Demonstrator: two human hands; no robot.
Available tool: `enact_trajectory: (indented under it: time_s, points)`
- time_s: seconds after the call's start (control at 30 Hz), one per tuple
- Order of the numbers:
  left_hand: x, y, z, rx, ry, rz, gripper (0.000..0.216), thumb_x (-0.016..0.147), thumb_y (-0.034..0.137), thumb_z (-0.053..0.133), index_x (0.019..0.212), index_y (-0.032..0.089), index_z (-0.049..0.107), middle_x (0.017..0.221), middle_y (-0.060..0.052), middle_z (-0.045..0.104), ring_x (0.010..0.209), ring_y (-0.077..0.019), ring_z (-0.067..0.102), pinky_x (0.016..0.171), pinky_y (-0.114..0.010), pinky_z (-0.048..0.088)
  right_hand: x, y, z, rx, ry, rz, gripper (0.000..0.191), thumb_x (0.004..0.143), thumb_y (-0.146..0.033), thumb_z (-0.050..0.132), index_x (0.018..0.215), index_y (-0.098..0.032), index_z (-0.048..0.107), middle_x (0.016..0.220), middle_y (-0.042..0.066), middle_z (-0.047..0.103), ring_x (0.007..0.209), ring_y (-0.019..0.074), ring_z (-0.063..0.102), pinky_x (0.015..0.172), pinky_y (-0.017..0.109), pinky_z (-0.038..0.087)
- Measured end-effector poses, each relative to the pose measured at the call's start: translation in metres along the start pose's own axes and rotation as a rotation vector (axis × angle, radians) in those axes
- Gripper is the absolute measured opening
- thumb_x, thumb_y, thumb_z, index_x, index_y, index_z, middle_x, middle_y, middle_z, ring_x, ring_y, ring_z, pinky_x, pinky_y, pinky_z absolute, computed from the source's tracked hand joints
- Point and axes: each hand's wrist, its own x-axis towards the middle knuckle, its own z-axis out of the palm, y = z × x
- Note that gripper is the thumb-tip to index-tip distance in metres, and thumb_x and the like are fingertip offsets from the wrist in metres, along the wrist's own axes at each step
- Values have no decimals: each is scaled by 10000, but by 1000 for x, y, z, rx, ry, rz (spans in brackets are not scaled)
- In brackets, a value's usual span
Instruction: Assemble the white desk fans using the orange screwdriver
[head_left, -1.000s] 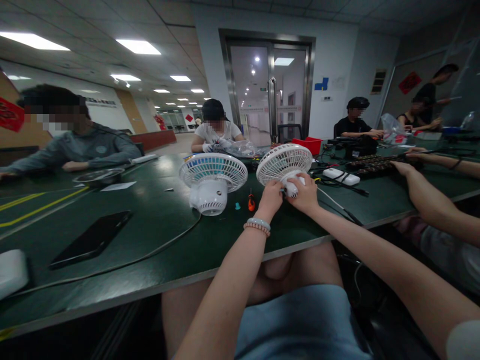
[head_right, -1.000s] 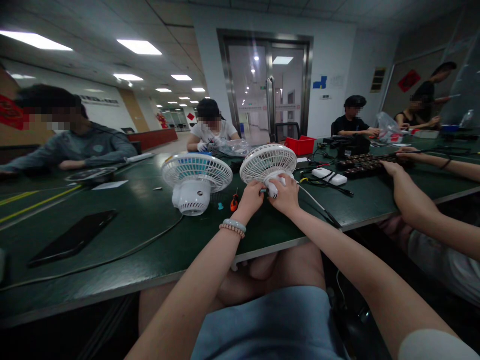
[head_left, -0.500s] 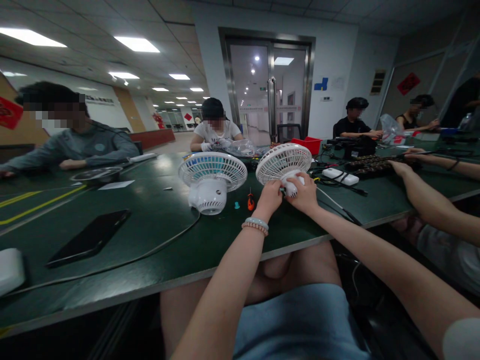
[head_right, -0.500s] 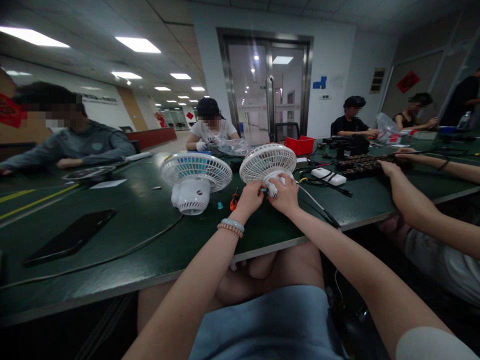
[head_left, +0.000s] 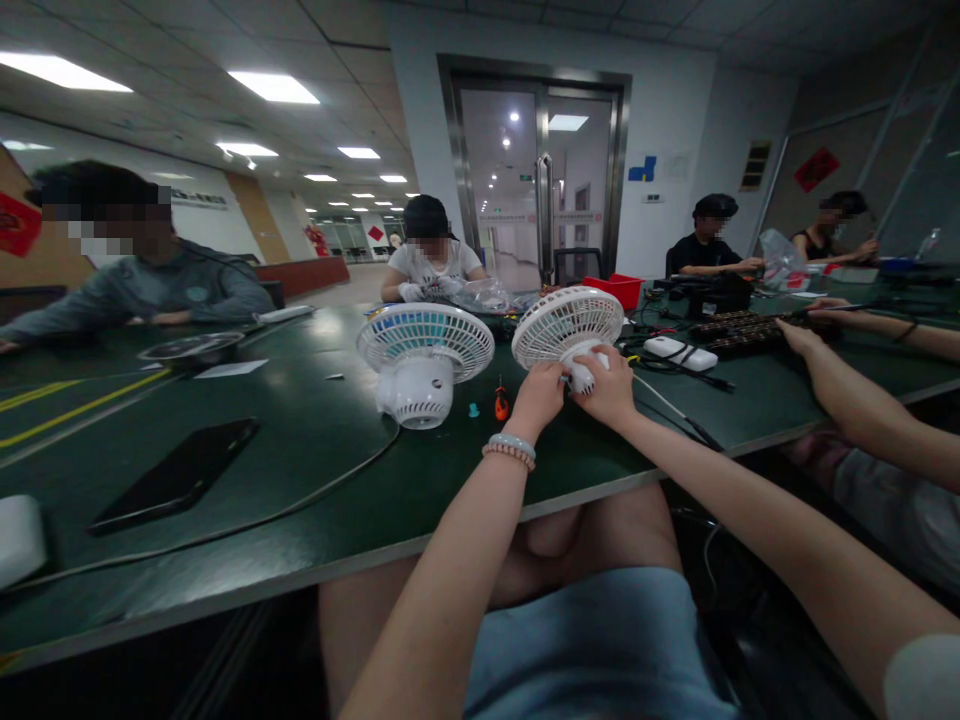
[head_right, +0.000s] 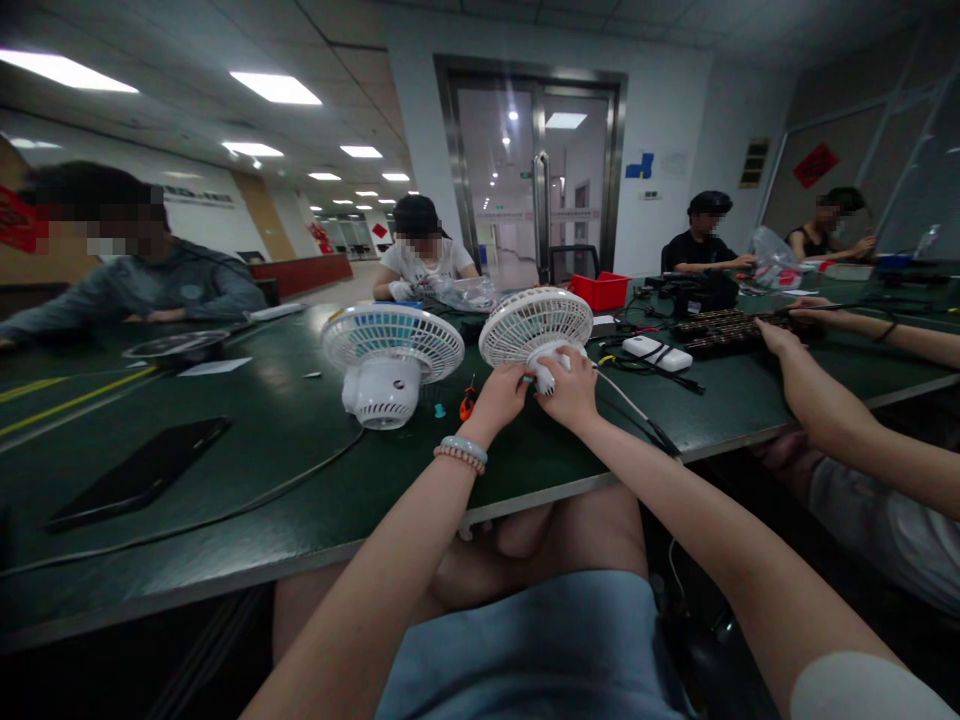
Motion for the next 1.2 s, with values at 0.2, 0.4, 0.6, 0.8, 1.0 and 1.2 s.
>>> enact_trajectory:
  time_s: [0.2, 0.4, 0.6, 0.8, 1.0, 1.2]
  points:
    - [-1, 2, -1, 10, -8, 3, 229, 779, 68, 457, 948, 145, 590, 1022, -86, 610, 1000, -183, 531, 947, -316, 403, 0, 0, 0, -20, -16, 5, 539, 599, -338, 683, 1124, -285, 569, 1248, 86, 385, 1059, 305, 398, 814, 412, 360]
    - [-1, 6, -3, 97, -26, 15, 224, 797, 79, 442, 952, 144, 590, 989, -90, 617, 984, -193, 538, 910, -312, 418, 0, -1, -1, -23, -19, 8, 516, 611, -323, 673, 1117, -296, 575, 1253, 80, 377, 1072, 306, 387, 815, 411, 356]
    - [-1, 10, -2, 173, -58, 10, 252, 806, 75, 424, 1004, 134, 570, 989, -98, 619, 971, -195, 545, 888, -308, 425, -2, -2, -2, -28, -22, -17, 472, 638, -294, 646, 1106, -307, 583, 1273, 88, 350, 1113, 316, 359, 832, 424, 342]
    - [0, 7, 2, 136, -37, 2, 236, 800, 63, 420, 980, 133, 555, 963, -112, 619, 941, -201, 561, 865, -313, 432, 2, -10, -7, -97, -49, -234, 384, 709, -250, 569, 1088, -193, 575, 1308, 129, 356, 1232, 314, 244, 968, 457, 215]
    - [0, 2, 2, -41, -18, -104, 324, 756, 76, 500, 1073, 143, 496, 992, -105, 625, 939, -197, 587, 842, -308, 449, 15, -12, -10, -168, -121, -310, 324, 736, -245, 521, 1040, -158, 589, 1208, 143, 456, 1129, 302, 333, 910, 442, 224]
    - [-1, -1, 0, -83, 11, -92, 314, 753, 65, 479, 1057, 143, 495, 984, -113, 637, 910, -211, 608, 806, -306, 460, 38, -17, -10, -242, -309, -498, 233, 718, -162, 488, 903, -113, 622, 956, 147, 548, 943, 269, 442, 780, 401, 260]
